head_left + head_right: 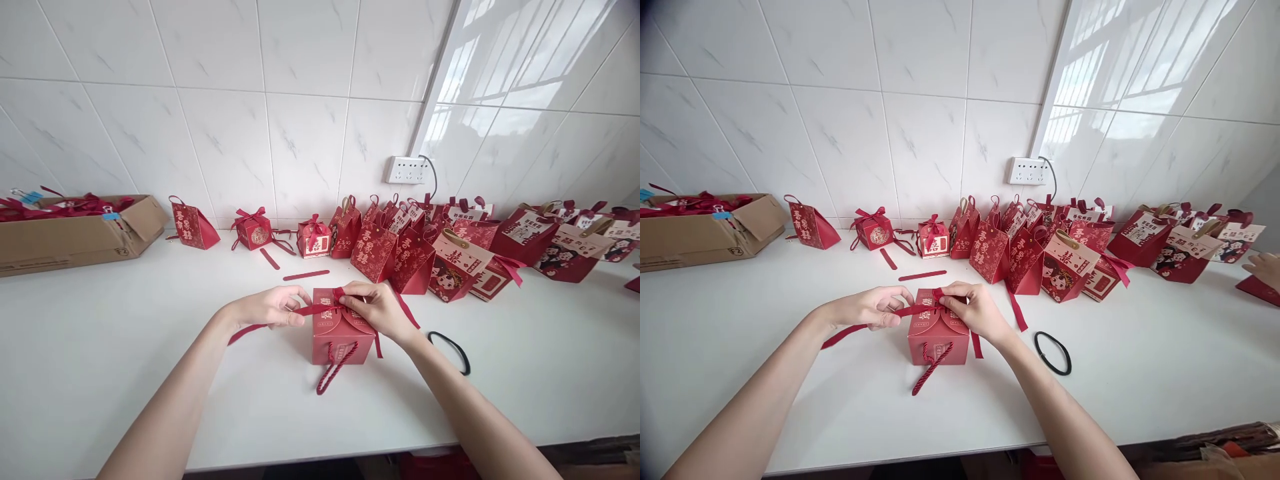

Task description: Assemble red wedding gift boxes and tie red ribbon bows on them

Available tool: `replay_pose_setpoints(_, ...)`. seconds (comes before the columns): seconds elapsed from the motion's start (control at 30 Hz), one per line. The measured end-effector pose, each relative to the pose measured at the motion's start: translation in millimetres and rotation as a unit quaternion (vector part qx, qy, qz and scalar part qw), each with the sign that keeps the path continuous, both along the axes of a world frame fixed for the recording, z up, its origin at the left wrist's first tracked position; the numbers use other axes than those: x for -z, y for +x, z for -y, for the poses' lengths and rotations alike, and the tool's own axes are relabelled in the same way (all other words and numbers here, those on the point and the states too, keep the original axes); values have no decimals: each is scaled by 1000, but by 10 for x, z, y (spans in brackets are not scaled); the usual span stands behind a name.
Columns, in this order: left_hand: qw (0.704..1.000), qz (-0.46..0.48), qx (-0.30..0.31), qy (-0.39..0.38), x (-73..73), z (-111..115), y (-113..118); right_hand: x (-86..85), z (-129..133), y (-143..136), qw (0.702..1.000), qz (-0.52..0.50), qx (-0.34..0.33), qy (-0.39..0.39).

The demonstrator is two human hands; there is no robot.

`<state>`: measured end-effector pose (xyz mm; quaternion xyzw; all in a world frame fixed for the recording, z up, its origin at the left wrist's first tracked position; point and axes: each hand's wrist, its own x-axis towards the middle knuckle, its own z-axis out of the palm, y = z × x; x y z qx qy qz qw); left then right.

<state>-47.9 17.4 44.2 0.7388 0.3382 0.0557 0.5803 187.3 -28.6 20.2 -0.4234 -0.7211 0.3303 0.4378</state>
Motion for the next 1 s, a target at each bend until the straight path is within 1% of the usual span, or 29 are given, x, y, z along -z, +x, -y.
replay_pose_setpoints(0.07, 996, -7, -16, 82, -93, 72, -7, 3, -5, -16, 999, -22, 20, -36)
replay_pose_setpoints(0.13, 984, -34, -26, 175, -165, 140, 7, 6, -4, -27, 997, -43, 25, -58)
replay_pose_setpoints(0.17, 976, -53, -29, 209, -197, 170, 20, 7, -3, -29, 997, -50, 23, -61)
replay_pose_setpoints(0.23, 965, -91, -32, 243, -266, 224, 58, 7, -1, -30, 997, -54, 17, -54)
replay_pose_setpoints(0.3, 957, -111, -37, 265, -348, 273, 114, 4, -4, -26, 998, -48, 7, -33)
replay_pose_setpoints(0.43, 937, -96, -34, 334, -533, 339, 281, -13, -14, -18, 1000, -13, -15, 10)
replay_pose_setpoints(0.5, 930, -105, -24, 351, -610, 343, 371, -20, -10, -17, 1000, 3, -25, 17)
replay_pose_setpoints(0.57, 925, -131, -12, 356, -673, 332, 451, -16, -1, -19, 999, -4, -29, 14)
replay_pose_setpoints(0.7, 908, -159, 11, 388, -785, 316, 590, 7, 19, -25, 995, -90, -20, -48)
replay_pose_setpoints(0.73, 904, -155, 17, 397, -809, 315, 623, 8, 22, -27, 993, -100, -18, -63)
replay_pose_setpoints(0.8, 901, -146, 27, 407, -843, 304, 684, -1, 21, -30, 993, -90, -19, -70)
replay_pose_setpoints(0.9, 902, -138, 29, 409, -834, 233, 738, -14, 7, -26, 997, -44, -17, -53)
replay_pose_setpoints(1.0, 908, -133, 9, 397, -739, 93, 720, -1, -13, -14, 999, -32, -19, -40)
